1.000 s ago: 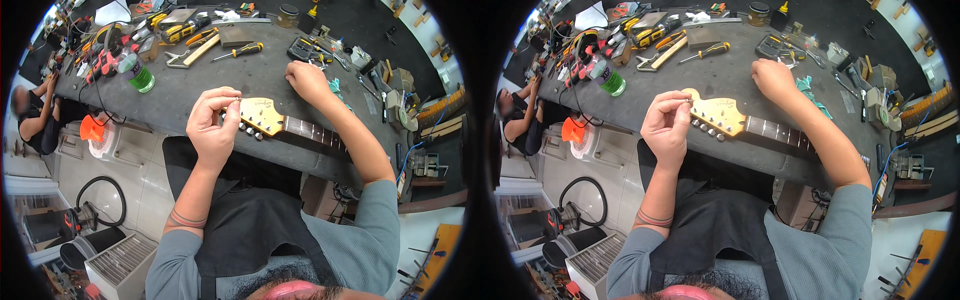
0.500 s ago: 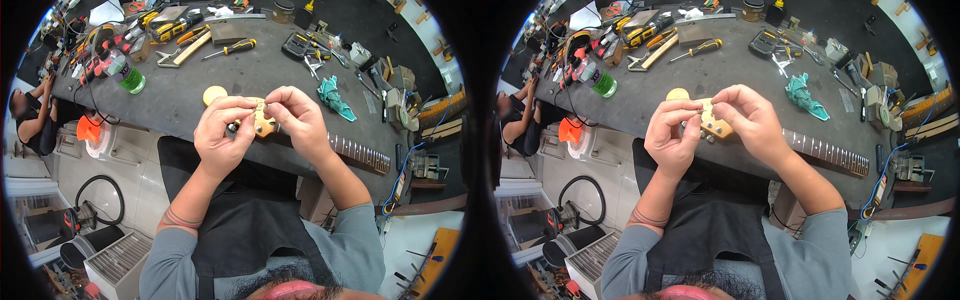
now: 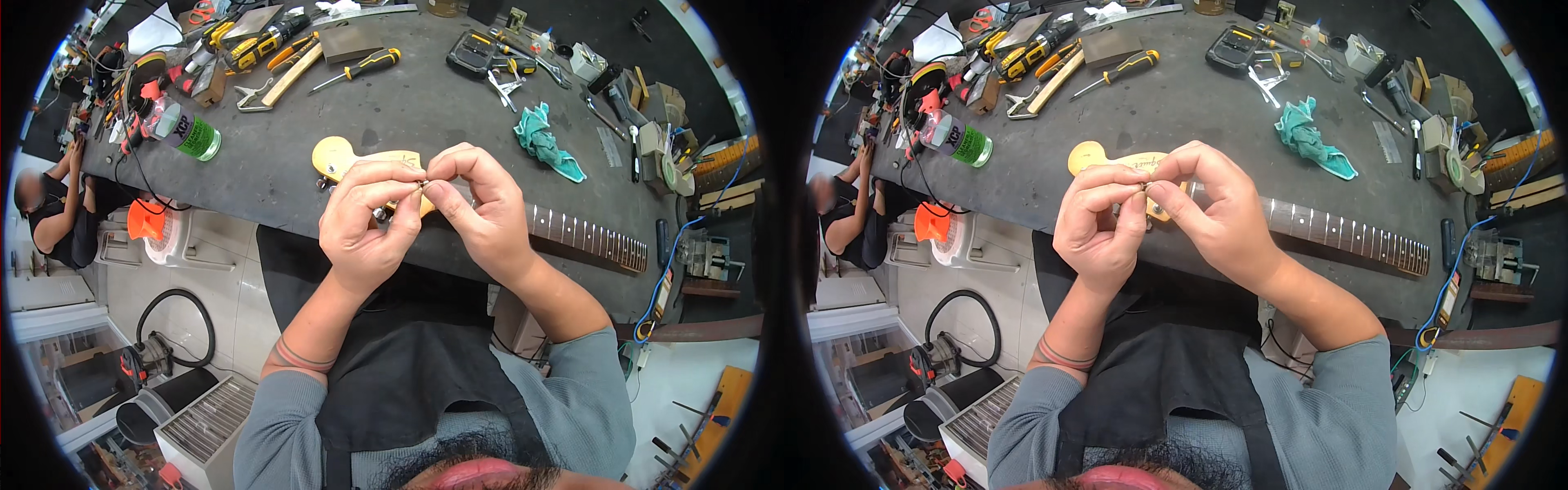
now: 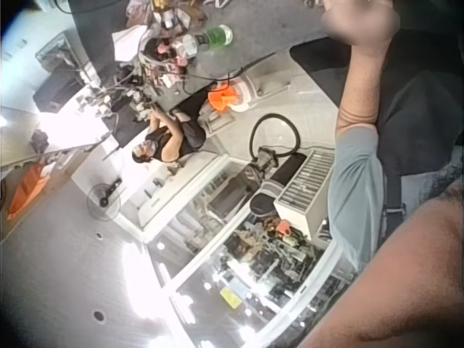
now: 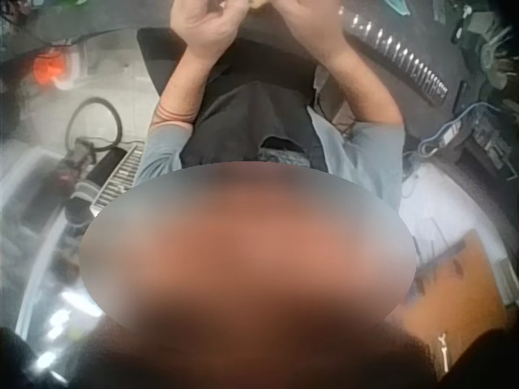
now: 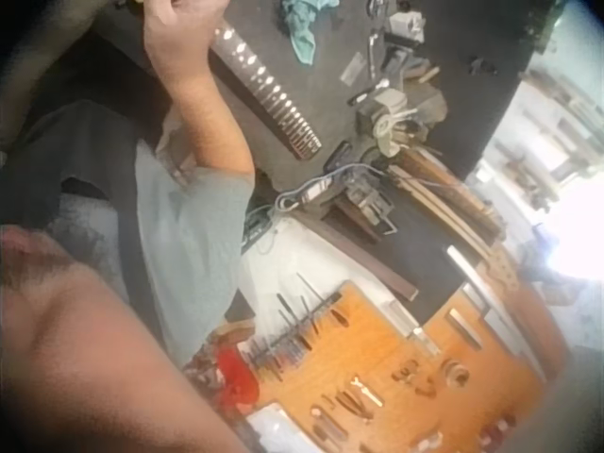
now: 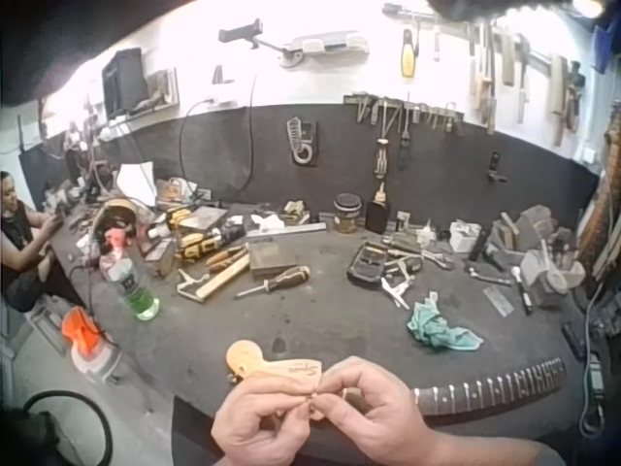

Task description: The person uses a screwdriver to tighten the tuning pegs on the headstock of a guitar neck. They systematically adjust each peg, then inspect the neck and tuning mechanism by hand.

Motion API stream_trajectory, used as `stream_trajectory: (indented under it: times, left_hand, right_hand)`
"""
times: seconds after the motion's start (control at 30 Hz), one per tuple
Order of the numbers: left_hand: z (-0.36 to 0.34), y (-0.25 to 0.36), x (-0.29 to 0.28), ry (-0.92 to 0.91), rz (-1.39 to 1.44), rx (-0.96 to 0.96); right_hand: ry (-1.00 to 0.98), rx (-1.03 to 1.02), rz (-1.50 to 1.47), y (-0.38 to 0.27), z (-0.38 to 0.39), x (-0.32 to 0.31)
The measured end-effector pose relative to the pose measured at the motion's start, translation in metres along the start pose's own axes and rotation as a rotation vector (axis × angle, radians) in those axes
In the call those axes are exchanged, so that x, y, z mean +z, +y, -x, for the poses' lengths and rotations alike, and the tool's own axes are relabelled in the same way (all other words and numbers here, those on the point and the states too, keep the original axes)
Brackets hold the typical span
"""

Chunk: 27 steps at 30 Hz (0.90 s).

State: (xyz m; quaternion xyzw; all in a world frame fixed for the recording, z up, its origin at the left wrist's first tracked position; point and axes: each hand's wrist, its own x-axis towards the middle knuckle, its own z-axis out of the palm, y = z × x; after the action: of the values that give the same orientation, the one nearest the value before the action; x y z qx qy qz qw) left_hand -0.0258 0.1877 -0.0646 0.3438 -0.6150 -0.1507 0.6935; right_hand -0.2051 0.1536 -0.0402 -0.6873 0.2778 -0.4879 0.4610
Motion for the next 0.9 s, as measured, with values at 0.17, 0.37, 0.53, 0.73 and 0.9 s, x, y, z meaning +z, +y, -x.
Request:
stream_trajectory:
  times: [0.17, 0.37, 0.53, 0.73, 0.9]
  left_hand:
    - [0.0, 0.0, -0.003, 0.002, 0.034, 0.002]
    - [0.004, 0.002, -0.001, -0.009, 0.088, -0.068]
    - [0.01, 0.01, 0.001, -0.01, 0.385, -0.399]
    - [0.002, 0.003, -0.001, 0.022, 0.468, -0.452]
    - [-0.012, -0.008, -0.016, -0.097, 0.078, -0.243]
  right_hand:
    - [0.004, -0.105, 0.097, -0.004, -0.001, 0.002]
    - [0.028, -0.342, 0.431, -0.003, -0.006, -0.001]
    - [0.097, -0.532, 0.708, -0.002, -0.01, -0.005]
    - [0.062, -0.551, 0.704, 0.0, -0.019, -0.007]
    - [-0.057, -0.444, 0.685, -0.002, -0.023, -0.02]
